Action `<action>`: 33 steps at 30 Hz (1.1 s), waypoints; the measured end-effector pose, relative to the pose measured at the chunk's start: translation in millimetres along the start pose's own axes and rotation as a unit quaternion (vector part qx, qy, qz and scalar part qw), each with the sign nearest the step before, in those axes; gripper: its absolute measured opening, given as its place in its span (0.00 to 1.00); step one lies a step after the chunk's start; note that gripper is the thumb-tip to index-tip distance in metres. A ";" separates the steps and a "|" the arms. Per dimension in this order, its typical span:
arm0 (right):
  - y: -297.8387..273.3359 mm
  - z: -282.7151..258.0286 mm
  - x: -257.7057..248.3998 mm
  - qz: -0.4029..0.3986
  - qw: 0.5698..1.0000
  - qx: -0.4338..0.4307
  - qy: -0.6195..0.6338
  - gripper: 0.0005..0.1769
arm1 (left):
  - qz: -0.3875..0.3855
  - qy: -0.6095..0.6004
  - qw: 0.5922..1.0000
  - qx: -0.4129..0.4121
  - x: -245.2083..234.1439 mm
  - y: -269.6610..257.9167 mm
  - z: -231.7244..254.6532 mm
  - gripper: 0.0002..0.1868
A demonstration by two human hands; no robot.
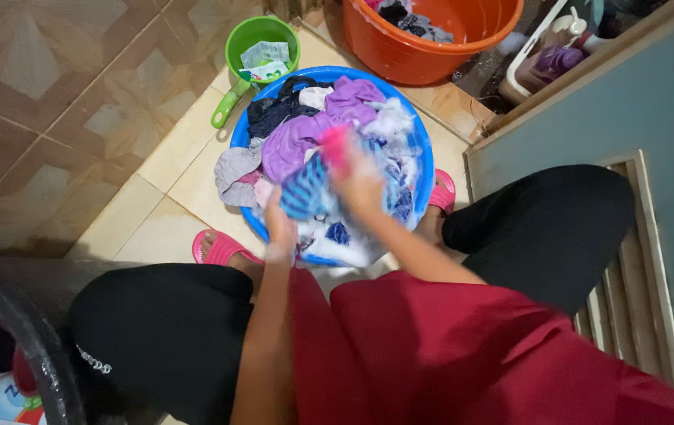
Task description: The person hand washes clothes in a blue basin filled with soapy water. They scrub a striped garment with a pink brush, rinse it, and transfer it to an orange bucket. The person then washes a purple garment by hand.
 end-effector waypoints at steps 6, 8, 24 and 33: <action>-31.9 -24.6 54.9 -0.244 0.968 -0.054 -0.002 0.37 | 0.325 0.157 0.932 -0.045 -79.7 -15.8 -20.1 0.32; -25.6 24.0 47.9 -0.227 0.972 -0.028 -0.044 0.39 | 0.357 0.182 0.913 -0.077 -98.7 -26.8 -22.0 0.35; -79.4 29.3 99.1 -0.412 0.910 0.037 -0.036 0.43 | 0.158 0.734 0.657 0.061 -77.3 -26.5 -19.6 0.21; -68.5 30.2 76.4 -0.306 0.944 0.126 -0.008 0.31 | 0.107 0.789 0.604 0.026 -79.7 -20.8 -30.5 0.17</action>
Point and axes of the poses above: each hand's wrist, its own y-axis towards the middle knuckle, its own x-axis out of the palm, z = x × y, the point moved 6 cm from there along y, towards the middle knuckle, and after that the axes turned 7 degrees about -x, right-handed, at the moved point
